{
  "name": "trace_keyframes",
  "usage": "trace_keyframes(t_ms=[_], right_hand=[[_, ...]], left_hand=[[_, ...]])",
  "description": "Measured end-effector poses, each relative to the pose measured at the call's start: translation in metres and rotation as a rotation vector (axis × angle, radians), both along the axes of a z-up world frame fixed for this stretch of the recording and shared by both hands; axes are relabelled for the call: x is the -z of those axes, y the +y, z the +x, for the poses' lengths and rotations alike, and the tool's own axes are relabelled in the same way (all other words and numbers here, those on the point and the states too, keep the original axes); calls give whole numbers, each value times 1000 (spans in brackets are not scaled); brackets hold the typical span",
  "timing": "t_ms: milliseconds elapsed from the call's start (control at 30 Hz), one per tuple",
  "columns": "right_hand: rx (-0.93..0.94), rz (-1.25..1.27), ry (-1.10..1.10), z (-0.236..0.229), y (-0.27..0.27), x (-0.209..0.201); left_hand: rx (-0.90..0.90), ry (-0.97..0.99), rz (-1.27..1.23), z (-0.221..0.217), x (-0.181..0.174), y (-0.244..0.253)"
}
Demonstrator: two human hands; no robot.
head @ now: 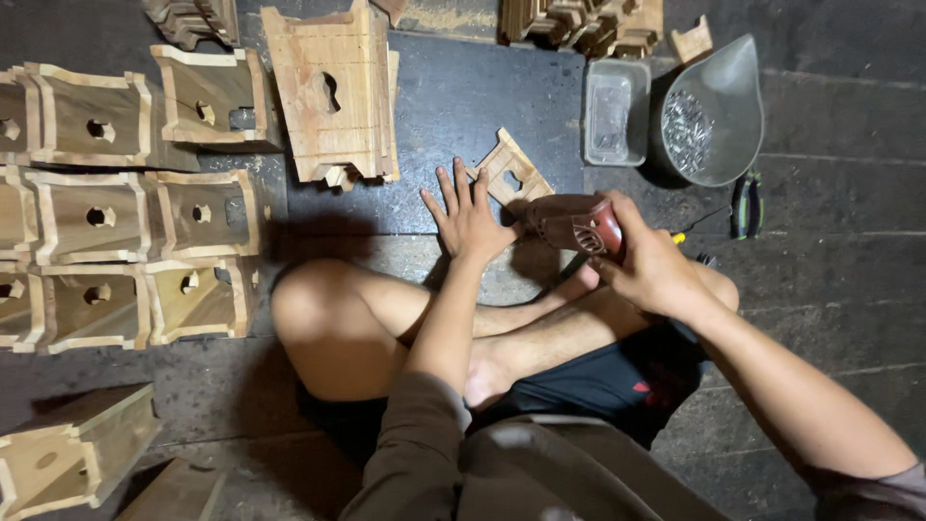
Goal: The person picks up small wooden plates one at a time and uses a power drill to create a hole in the center of each plate before setting them aside.
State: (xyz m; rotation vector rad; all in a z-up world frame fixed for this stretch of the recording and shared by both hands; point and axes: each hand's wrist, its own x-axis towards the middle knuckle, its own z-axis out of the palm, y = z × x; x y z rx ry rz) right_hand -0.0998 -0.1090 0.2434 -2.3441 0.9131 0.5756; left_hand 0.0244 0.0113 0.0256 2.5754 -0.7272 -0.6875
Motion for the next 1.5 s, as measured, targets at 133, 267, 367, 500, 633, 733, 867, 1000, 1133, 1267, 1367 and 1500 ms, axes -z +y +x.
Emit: trace_keyframes(t_ms=[133, 267, 367, 500, 633, 733, 867, 1000, 1133, 1267, 1367, 1500], right_hand=[[34, 16, -48, 4, 8, -23], [46, -36, -58, 9, 1, -41], [86, -31, -107, 23, -4, -42], [82, -9, -185, 46, -1, -31], [71, -5, -195, 57, -1, -19], [88, 12, -188, 60, 1, -13], [84, 22, -184, 58, -2, -8], [86, 23, -184, 58, -1, -8], [69, 27, -192, 59, -1, -5], [-29, 22, -173, 66, 2, -8], [-65, 19, -125, 70, -3, -4], [-133, -22, -80, 83, 0, -2]], left_hand=[[-9, 0, 5, 1, 2, 0], [-32, -48, -107, -3, 21, 4], [-192, -200, -276, -2, 49, -2], [-457, -547, -347, 6, 81, -12], [-477, -557, -340, 6, 81, -14], [-476, -539, -328, 5, 83, -15], [-481, -538, -319, 5, 78, -15], [-473, -518, -290, 4, 75, -15], [-469, -519, -283, 4, 75, -15], [-464, -465, -254, 4, 73, -16], [-436, -391, -204, 3, 70, -14], [-339, -300, -180, 3, 48, -6]])
